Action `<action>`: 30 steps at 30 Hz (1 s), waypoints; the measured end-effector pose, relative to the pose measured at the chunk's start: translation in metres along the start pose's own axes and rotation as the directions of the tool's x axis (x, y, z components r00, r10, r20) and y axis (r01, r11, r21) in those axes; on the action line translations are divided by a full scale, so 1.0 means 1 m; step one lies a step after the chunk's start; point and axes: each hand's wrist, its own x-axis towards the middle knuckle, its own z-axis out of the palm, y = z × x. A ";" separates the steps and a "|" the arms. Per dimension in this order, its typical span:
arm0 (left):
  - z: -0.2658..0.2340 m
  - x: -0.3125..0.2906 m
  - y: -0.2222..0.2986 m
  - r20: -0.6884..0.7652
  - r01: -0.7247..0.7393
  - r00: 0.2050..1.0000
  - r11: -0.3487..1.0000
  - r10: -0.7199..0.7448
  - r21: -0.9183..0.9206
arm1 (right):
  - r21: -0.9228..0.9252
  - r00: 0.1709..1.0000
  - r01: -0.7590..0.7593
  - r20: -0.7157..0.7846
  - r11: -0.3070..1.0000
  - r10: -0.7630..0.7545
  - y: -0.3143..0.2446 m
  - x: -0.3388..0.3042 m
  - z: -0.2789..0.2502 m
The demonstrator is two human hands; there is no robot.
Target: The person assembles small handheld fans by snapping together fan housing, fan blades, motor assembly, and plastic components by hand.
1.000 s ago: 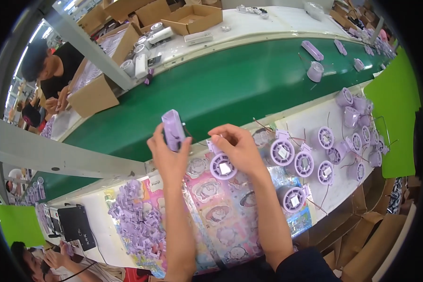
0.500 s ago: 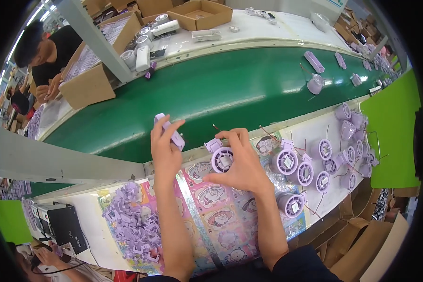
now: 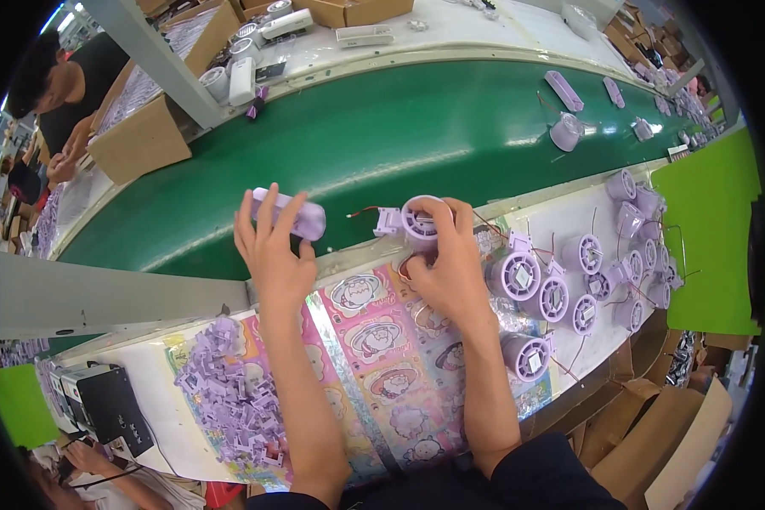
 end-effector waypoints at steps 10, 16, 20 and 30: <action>0.002 0.006 0.028 0.151 0.202 0.975 0.936 -0.164 -0.288 | 0.059 0.964 0.124 -0.243 0.991 -0.106 0.010 0.005 0.001; -0.025 0.014 0.050 0.398 0.176 0.918 0.905 -0.008 -0.387 | 0.349 0.972 0.182 -0.203 0.919 -0.116 0.008 0.002 0.006; -0.026 0.014 0.052 0.558 0.219 0.830 0.903 0.027 -0.370 | 0.267 0.961 0.221 -0.225 0.938 -0.162 0.000 0.003 0.003; -0.019 0.010 0.053 0.502 0.207 0.862 0.859 0.066 -0.468 | 0.176 0.959 0.254 -0.177 0.951 -0.223 -0.001 0.004 0.003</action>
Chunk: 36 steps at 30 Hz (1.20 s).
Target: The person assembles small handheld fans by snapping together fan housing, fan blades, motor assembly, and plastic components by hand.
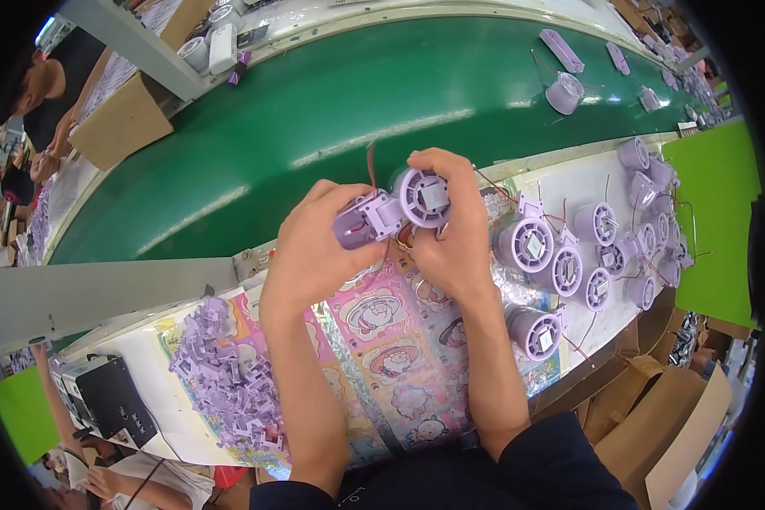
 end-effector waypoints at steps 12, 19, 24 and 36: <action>0.004 -0.001 -0.005 -0.003 0.052 0.999 0.975 -0.054 -0.217 | -0.151 0.994 0.107 0.023 0.983 -0.105 -0.002 -0.001 0.001; 0.004 -0.001 -0.002 0.016 0.015 1.000 0.964 -0.011 -0.266 | -0.124 0.995 0.096 -0.027 0.988 -0.100 -0.003 -0.005 0.006; 0.008 0.004 0.001 0.005 0.031 0.999 0.923 -0.032 -0.383 | -0.165 0.988 0.140 -0.040 0.976 -0.149 -0.001 -0.001 0.005; 0.020 0.016 -0.015 -0.382 0.019 0.901 0.896 -0.208 -0.443 | -0.254 0.980 0.012 -0.189 0.967 -0.061 0.006 -0.003 0.006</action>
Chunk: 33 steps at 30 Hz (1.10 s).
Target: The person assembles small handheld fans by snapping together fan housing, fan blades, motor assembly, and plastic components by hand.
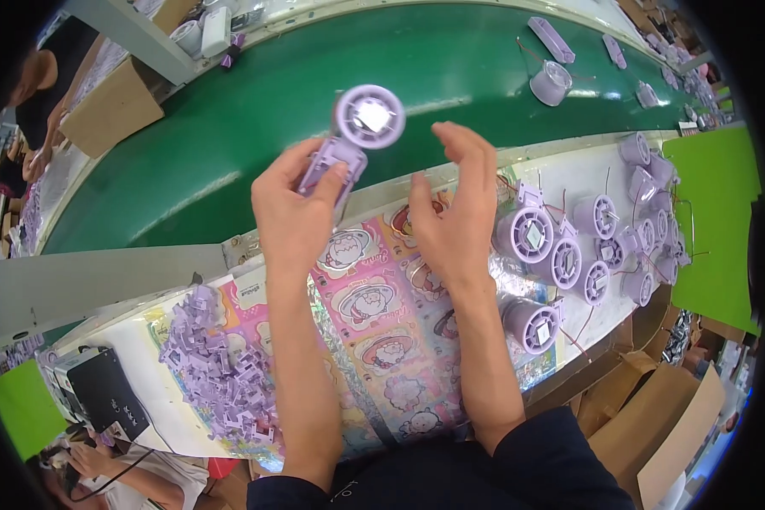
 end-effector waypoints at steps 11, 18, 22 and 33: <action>-0.011 0.008 -0.002 -0.142 0.077 0.988 0.995 -0.068 0.066 | 0.160 0.924 -0.156 0.373 0.975 0.087 -0.020 -0.010 0.006; -0.019 0.011 -0.011 -0.218 0.039 0.974 0.991 -0.066 -0.128 | 0.139 0.935 -0.099 0.351 0.985 0.045 -0.015 -0.010 0.007; -0.023 0.014 -0.019 -0.267 0.060 0.959 0.991 -0.090 -0.118 | 0.125 0.932 -0.085 0.361 0.988 0.034 -0.013 -0.012 0.007; -0.021 0.021 -0.029 -0.464 -0.051 0.886 0.996 0.010 -0.075 | 0.135 0.915 -0.112 0.400 0.984 0.050 -0.016 -0.012 0.008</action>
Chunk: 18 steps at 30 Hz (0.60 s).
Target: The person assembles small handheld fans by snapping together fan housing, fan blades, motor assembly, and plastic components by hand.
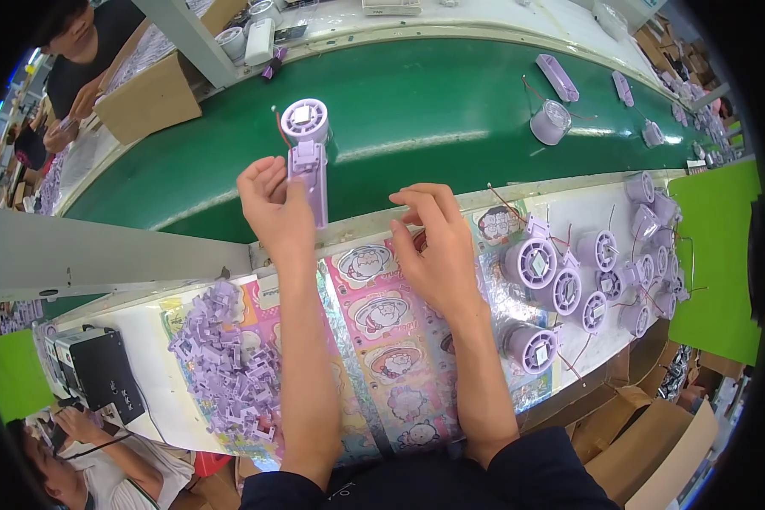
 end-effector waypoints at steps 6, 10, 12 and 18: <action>0.001 -0.008 0.009 -0.009 -0.146 0.989 0.984 0.148 0.106 | -0.012 1.000 -0.008 0.000 1.000 0.008 0.004 0.000 -0.001; -0.001 -0.017 0.013 0.041 -0.252 0.968 0.955 0.248 0.159 | -0.030 1.000 0.025 0.014 0.999 -0.025 0.003 0.001 -0.002; 0.007 -0.024 0.014 0.083 -0.297 0.955 0.911 0.285 0.286 | -0.040 1.000 0.026 0.013 0.999 -0.025 0.004 -0.001 -0.003; 0.011 -0.026 0.009 0.112 -0.331 0.940 0.789 0.321 0.517 | -0.018 1.000 -0.009 0.030 1.000 0.009 0.001 0.000 0.003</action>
